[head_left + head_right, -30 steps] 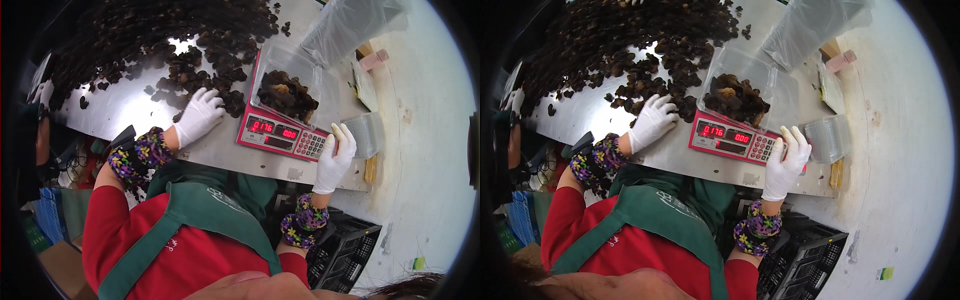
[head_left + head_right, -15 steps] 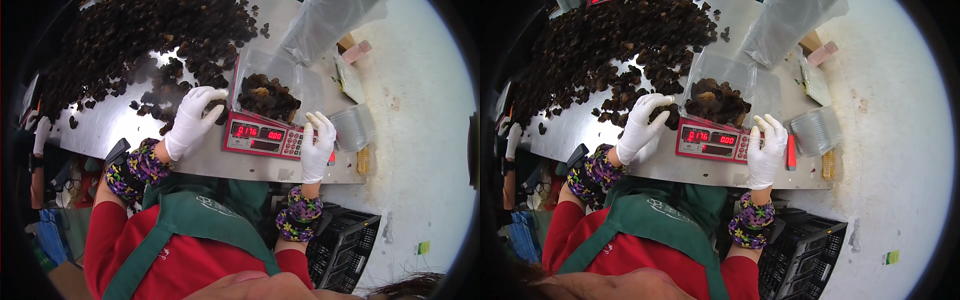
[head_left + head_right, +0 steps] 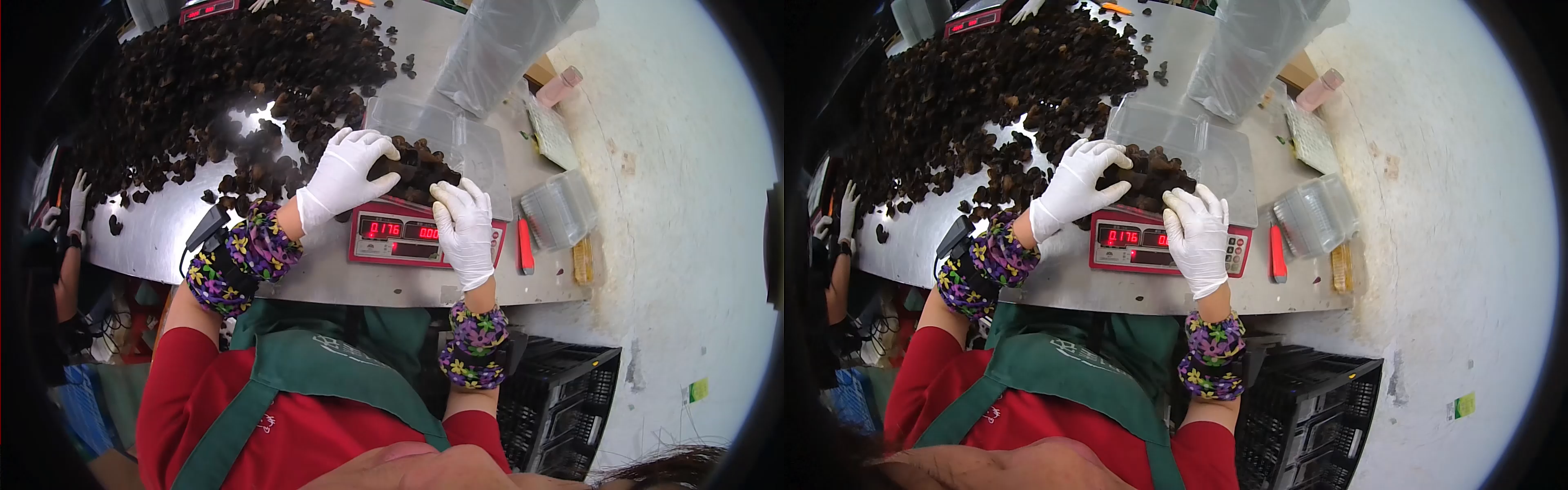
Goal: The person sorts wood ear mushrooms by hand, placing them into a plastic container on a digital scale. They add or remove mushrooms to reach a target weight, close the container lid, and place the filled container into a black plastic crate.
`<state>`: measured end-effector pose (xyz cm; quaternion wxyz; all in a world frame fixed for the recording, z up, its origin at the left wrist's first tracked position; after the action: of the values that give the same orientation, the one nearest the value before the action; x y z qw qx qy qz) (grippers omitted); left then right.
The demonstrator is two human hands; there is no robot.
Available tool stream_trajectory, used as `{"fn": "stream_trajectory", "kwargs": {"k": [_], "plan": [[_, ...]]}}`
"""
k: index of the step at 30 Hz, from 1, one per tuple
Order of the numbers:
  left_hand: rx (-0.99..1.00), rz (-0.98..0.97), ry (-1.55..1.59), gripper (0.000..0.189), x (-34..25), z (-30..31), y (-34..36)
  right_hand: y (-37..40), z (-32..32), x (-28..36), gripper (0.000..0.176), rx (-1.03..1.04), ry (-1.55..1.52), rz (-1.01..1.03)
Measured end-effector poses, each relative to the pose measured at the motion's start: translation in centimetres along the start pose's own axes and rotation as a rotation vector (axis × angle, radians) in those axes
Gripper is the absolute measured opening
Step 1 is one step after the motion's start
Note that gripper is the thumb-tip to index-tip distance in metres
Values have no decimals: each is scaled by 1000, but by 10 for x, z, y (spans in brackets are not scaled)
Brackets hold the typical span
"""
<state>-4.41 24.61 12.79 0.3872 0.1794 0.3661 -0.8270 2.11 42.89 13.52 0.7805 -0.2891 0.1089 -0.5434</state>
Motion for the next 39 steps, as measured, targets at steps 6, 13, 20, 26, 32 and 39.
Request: {"fn": "stream_trajectory", "kwargs": {"k": [6,13,20,26,32,39], "plan": [[-108,-30,136,56,-16,25,19,5,40,-18,22,-187,-107,-93],[-346,118,337,23,12,52,57,19,52,-51,18,-178,-148,-300],[-321,-117,137,20,-13,52,24,19,44,-41,17,-163,-197,-291],[-319,-198,-109,20,-14,39,-16,18,44,-38,17,-138,-181,-302],[-173,-64,-33,17,21,24,-35,23,42,-44,17,-136,-196,-310],[-220,378,887,13,63,24,-32,25,42,-43,17,-127,-208,-326]]}}
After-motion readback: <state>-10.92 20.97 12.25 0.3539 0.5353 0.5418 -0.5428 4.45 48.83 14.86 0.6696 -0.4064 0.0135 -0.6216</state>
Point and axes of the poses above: each hand's wrist, its own y-axis away from the middle knuckle, its own z-axis out of the back of the hand, x = y × z, the point moved 9 cm from there along -y, towards the middle knuckle, and after that the axes turned 9 degrees about y, right-handed, at the moved point
